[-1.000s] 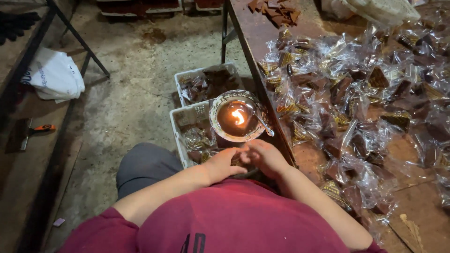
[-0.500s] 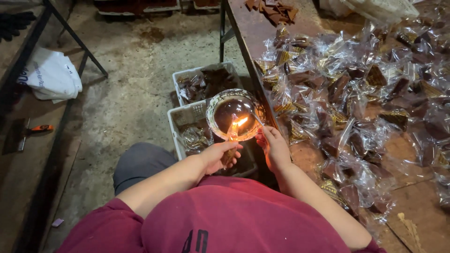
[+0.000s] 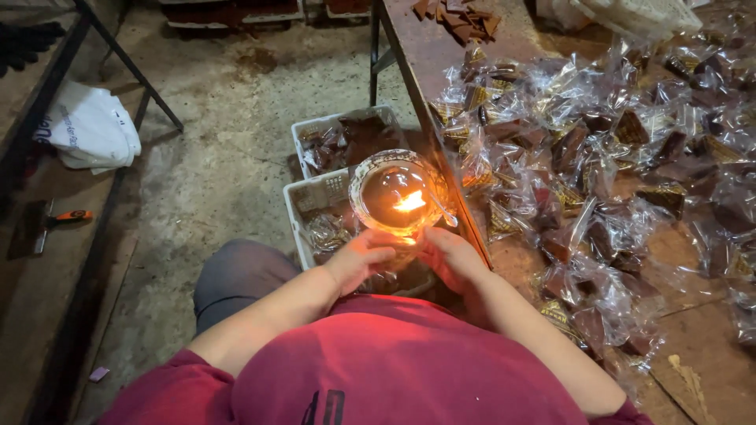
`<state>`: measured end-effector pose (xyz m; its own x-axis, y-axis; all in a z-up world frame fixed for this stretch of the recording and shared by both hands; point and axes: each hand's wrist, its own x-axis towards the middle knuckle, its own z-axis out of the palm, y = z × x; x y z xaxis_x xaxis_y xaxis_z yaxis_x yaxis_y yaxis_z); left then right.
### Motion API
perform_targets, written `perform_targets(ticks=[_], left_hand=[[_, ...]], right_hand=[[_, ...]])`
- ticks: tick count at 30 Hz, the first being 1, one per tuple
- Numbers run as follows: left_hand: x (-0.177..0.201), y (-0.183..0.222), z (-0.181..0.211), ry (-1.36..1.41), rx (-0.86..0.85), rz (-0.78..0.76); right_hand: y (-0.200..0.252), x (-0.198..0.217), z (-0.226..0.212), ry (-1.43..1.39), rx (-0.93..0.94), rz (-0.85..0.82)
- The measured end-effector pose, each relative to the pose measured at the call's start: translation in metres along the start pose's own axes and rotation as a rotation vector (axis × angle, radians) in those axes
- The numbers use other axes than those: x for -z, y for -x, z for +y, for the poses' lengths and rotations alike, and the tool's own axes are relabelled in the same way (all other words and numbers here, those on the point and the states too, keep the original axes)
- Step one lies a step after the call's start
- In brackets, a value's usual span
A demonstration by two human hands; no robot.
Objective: Sealing small plastic bags containing brown material by holding the edges over a candle flame.
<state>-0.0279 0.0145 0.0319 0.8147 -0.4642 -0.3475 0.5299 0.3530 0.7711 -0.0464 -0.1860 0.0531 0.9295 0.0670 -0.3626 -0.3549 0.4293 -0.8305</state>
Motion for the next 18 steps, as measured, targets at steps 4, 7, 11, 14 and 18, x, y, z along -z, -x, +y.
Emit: perform_targets(ticks=[4,7,11,14,18], left_hand=[[0.021,-0.017,-0.01,0.038,-0.043,0.037],[0.013,-0.006,-0.014,-0.141,-0.015,-0.028],[0.023,0.0,-0.006,-0.355,0.085,0.072],[0.059,-0.004,-0.013,-0.396,0.132,0.24],[0.111,-0.036,-0.044,-0.383,0.26,0.347]], right_hand=[[-0.008,0.005,0.023,0.179,-0.006,-0.054],[-0.016,0.02,0.027,0.696,0.119,-0.056],[-0.035,0.058,0.006,0.95,0.402,0.311],[-0.013,0.072,-0.036,0.951,0.454,0.513],[-0.007,0.106,-0.056,1.428,0.152,0.573]])
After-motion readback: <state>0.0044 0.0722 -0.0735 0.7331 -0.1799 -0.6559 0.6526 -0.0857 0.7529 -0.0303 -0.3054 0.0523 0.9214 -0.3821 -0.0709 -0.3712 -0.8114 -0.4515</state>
